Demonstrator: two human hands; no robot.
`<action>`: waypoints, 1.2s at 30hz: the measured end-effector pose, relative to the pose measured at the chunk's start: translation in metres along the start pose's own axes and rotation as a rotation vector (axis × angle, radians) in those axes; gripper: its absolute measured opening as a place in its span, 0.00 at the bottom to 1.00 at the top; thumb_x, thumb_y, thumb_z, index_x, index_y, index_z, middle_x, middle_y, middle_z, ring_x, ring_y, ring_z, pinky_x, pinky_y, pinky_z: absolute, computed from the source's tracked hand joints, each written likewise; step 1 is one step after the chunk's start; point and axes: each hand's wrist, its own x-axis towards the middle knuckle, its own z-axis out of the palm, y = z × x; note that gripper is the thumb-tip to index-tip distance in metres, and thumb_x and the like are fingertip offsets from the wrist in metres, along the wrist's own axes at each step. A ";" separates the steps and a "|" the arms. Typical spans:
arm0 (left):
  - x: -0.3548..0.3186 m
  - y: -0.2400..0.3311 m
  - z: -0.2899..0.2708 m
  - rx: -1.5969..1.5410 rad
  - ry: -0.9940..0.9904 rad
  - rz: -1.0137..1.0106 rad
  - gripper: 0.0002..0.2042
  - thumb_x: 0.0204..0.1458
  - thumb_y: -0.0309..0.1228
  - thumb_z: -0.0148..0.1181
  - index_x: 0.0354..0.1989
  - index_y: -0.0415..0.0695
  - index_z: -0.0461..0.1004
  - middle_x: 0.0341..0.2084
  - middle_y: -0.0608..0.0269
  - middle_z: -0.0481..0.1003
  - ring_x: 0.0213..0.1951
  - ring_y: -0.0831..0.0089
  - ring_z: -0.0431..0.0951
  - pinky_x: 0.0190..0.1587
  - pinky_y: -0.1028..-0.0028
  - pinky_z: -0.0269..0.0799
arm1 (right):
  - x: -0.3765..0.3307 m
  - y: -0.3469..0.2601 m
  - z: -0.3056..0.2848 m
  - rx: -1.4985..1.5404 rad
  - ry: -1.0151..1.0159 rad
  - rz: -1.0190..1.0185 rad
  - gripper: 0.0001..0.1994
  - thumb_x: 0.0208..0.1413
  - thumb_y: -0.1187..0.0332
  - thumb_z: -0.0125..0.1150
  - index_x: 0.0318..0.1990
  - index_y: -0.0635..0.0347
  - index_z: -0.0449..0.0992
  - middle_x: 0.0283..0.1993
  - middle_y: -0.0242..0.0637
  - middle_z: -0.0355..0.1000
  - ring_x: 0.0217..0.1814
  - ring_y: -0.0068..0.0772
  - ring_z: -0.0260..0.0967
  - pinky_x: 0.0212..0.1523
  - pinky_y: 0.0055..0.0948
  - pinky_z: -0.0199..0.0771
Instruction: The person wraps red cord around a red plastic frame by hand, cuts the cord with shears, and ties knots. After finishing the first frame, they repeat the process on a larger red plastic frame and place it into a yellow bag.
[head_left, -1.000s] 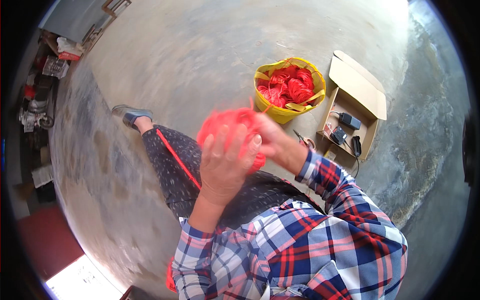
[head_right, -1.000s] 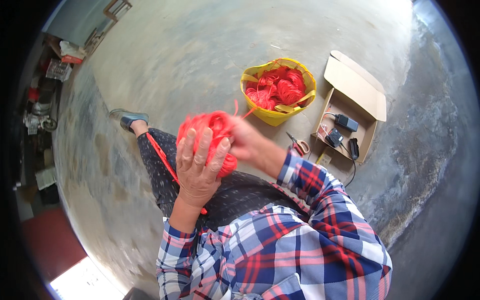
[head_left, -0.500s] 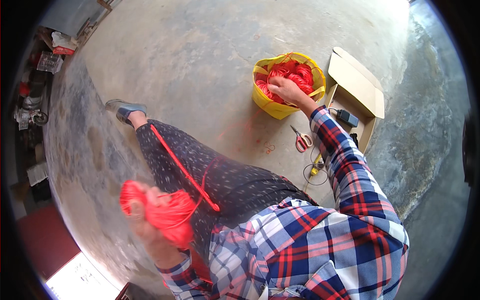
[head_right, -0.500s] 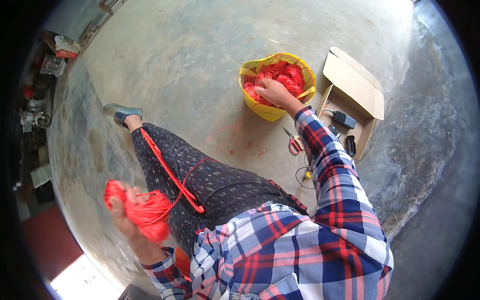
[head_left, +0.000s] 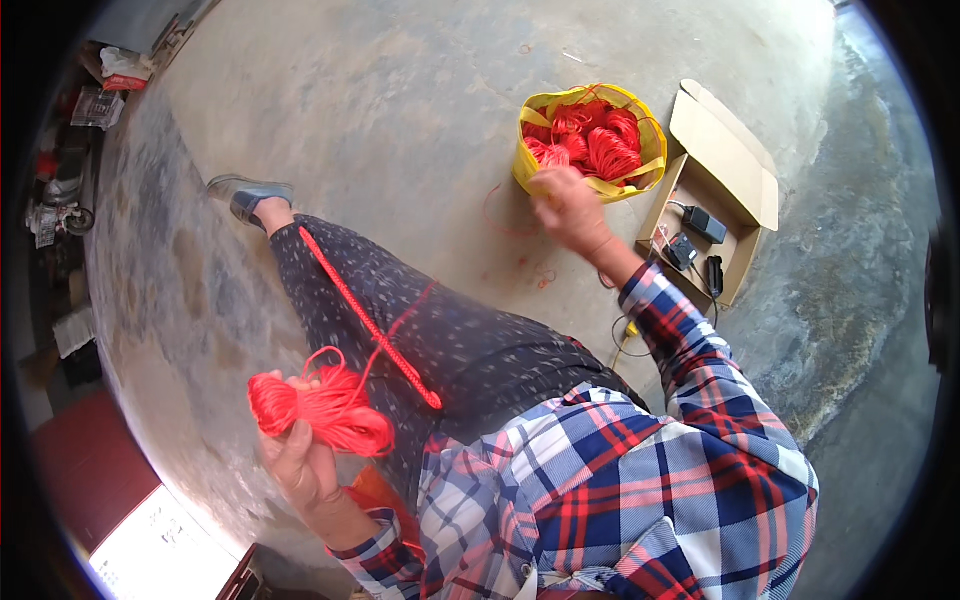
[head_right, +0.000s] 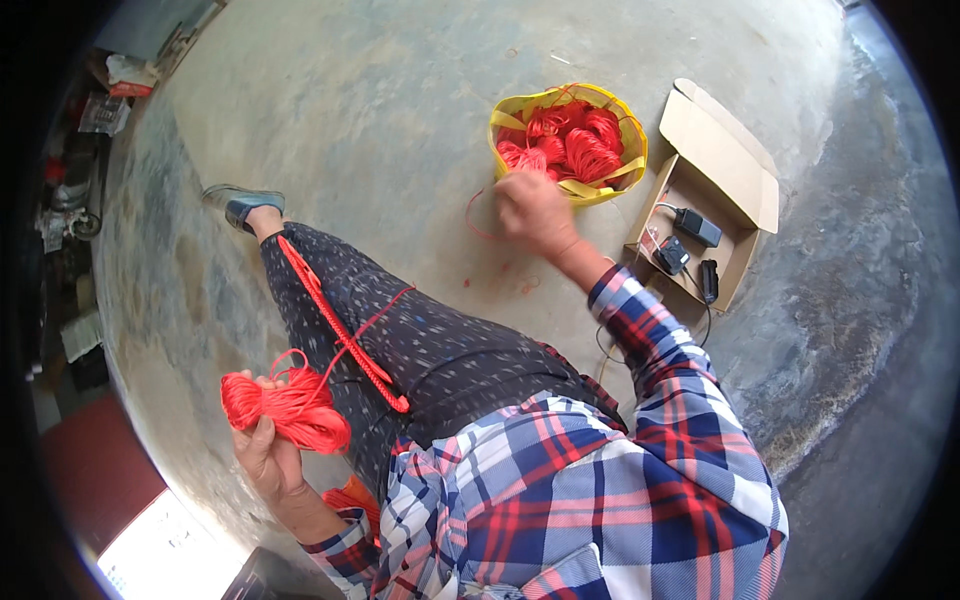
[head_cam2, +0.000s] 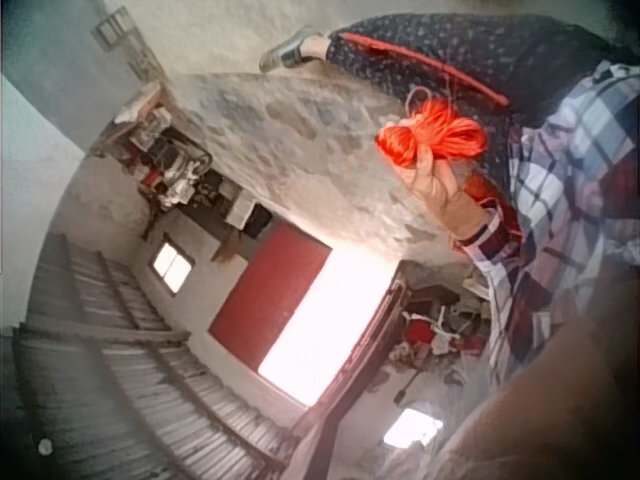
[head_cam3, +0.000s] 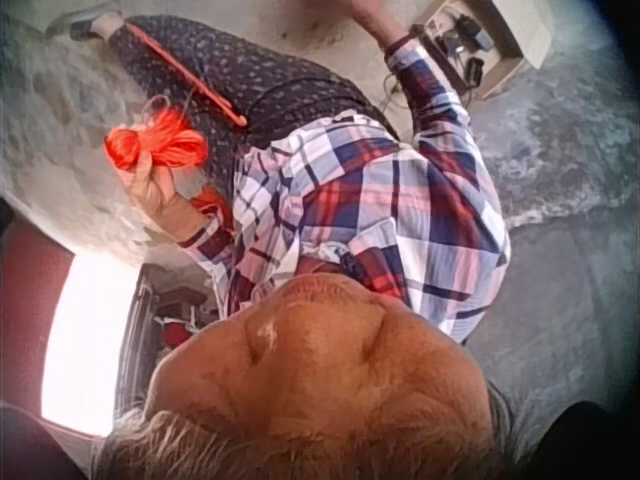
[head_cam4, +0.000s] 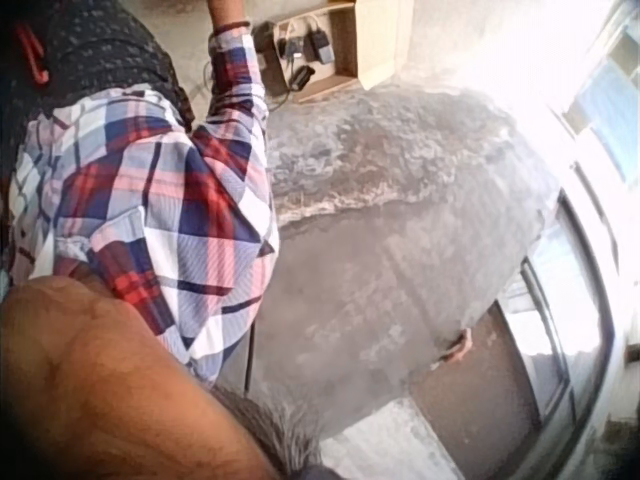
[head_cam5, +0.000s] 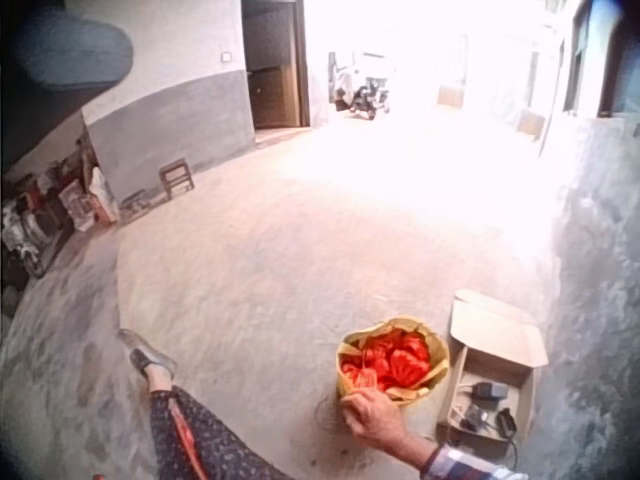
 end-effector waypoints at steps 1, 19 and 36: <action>0.000 -0.003 0.001 0.034 0.024 0.029 0.34 0.46 0.21 0.65 0.62 0.33 0.56 0.47 0.49 0.70 0.54 0.58 0.69 0.64 0.59 0.58 | -0.004 -0.007 0.006 -0.069 -0.094 -0.107 0.10 0.45 0.71 0.61 0.37 0.58 0.74 0.42 0.38 0.73 0.45 0.42 0.70 0.46 0.37 0.70; -0.025 -0.019 -0.081 1.207 0.310 0.302 0.33 0.35 0.23 0.72 0.55 0.38 0.68 0.50 0.59 0.71 0.53 0.64 0.71 0.61 0.62 0.60 | -0.124 0.091 0.129 0.047 -0.742 0.602 0.11 0.53 0.62 0.52 0.31 0.61 0.75 0.29 0.48 0.75 0.34 0.50 0.74 0.38 0.42 0.72; -0.016 -0.094 -0.038 0.398 0.196 0.114 0.28 0.44 0.23 0.64 0.54 0.34 0.59 0.46 0.48 0.72 0.48 0.65 0.72 0.58 0.64 0.62 | -0.104 0.105 0.173 -0.066 -0.642 0.618 0.07 0.49 0.71 0.58 0.35 0.62 0.76 0.34 0.51 0.75 0.33 0.55 0.72 0.39 0.44 0.72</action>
